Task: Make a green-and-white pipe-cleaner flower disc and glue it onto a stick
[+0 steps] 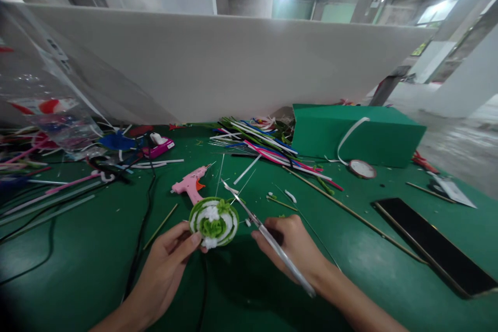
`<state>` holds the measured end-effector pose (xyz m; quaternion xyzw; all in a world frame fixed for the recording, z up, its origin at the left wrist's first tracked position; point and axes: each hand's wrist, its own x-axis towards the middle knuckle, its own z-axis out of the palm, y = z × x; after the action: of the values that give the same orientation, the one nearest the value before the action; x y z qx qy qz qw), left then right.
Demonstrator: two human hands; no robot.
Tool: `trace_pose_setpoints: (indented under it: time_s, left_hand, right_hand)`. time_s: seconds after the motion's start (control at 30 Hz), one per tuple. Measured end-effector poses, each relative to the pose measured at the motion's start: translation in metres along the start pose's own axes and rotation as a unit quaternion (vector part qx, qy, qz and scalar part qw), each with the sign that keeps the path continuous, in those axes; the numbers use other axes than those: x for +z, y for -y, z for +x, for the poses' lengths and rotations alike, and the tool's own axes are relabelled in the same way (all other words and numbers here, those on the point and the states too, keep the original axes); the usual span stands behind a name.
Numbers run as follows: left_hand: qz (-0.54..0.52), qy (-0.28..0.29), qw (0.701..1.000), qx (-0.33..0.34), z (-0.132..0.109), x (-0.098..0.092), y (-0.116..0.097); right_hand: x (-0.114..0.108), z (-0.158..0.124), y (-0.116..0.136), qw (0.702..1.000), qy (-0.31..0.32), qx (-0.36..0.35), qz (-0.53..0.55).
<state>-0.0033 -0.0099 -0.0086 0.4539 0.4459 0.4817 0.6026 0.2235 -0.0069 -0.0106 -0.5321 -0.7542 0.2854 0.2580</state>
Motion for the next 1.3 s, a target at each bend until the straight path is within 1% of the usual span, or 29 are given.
trace_pose_setpoints:
  time_s: [0.13,0.27,0.33,0.4,0.5,0.57,0.63,0.77,0.87,0.93,1.0,1.13,1.2,1.3]
  left_hand:
    - [-0.005,-0.003,1.0,0.004,0.001,0.0,0.0]
    - [-0.008,-0.006,1.0,0.003,0.0,0.0,-0.002]
    - [-0.005,-0.005,1.0,0.0,-0.001,0.001,-0.003]
    - [-0.003,0.002,1.0,-0.009,-0.001,0.001,-0.003]
    - [-0.002,0.033,0.999,-0.036,-0.002,0.001,-0.001]
    - [0.002,0.067,0.996,-0.059,-0.003,0.001,0.001]
    - [0.008,0.094,0.993,-0.076,-0.003,0.001,0.003]
    - [0.014,0.097,0.99,-0.101,-0.003,0.001,0.005]
    - [0.023,0.09,0.99,-0.109,-0.003,0.001,0.006]
    - [0.018,0.088,0.99,-0.106,-0.003,0.001,0.006]
    - [0.01,0.076,0.992,-0.103,-0.003,0.002,0.005]
    - [-0.024,0.014,0.996,-0.089,-0.001,0.004,0.001]
    - [-0.046,-0.011,0.995,-0.089,-0.001,0.005,0.0]
    - [-0.094,-0.031,0.988,-0.118,-0.002,0.003,0.002]
  right_hand:
    - [0.003,0.0,0.0,0.999,-0.032,-0.001,0.026]
    - [-0.001,0.002,-0.001,0.993,-0.098,0.03,0.065]
    - [-0.004,0.003,-0.003,0.988,-0.102,0.055,0.1]
    - [-0.005,0.005,-0.006,0.98,-0.075,0.075,0.17]
    - [-0.002,0.008,-0.007,0.953,-0.037,0.087,0.289]
    - [0.0,0.009,-0.005,0.931,-0.035,0.093,0.35]
    - [0.001,0.01,-0.002,0.91,-0.044,0.085,0.404]
    - [0.001,0.012,0.004,0.86,-0.073,0.046,0.503]
    - [0.001,0.013,0.003,0.838,-0.089,0.048,0.536]
    - [0.001,0.013,0.001,0.838,-0.082,0.051,0.537]
    - [0.0,0.012,0.0,0.847,-0.068,0.045,0.525]
    - [-0.003,0.011,0.0,0.866,-0.053,0.027,0.496]
    - [-0.003,0.011,0.0,0.869,-0.056,0.028,0.491]
    - [-0.001,0.011,0.0,0.87,-0.08,0.033,0.485]
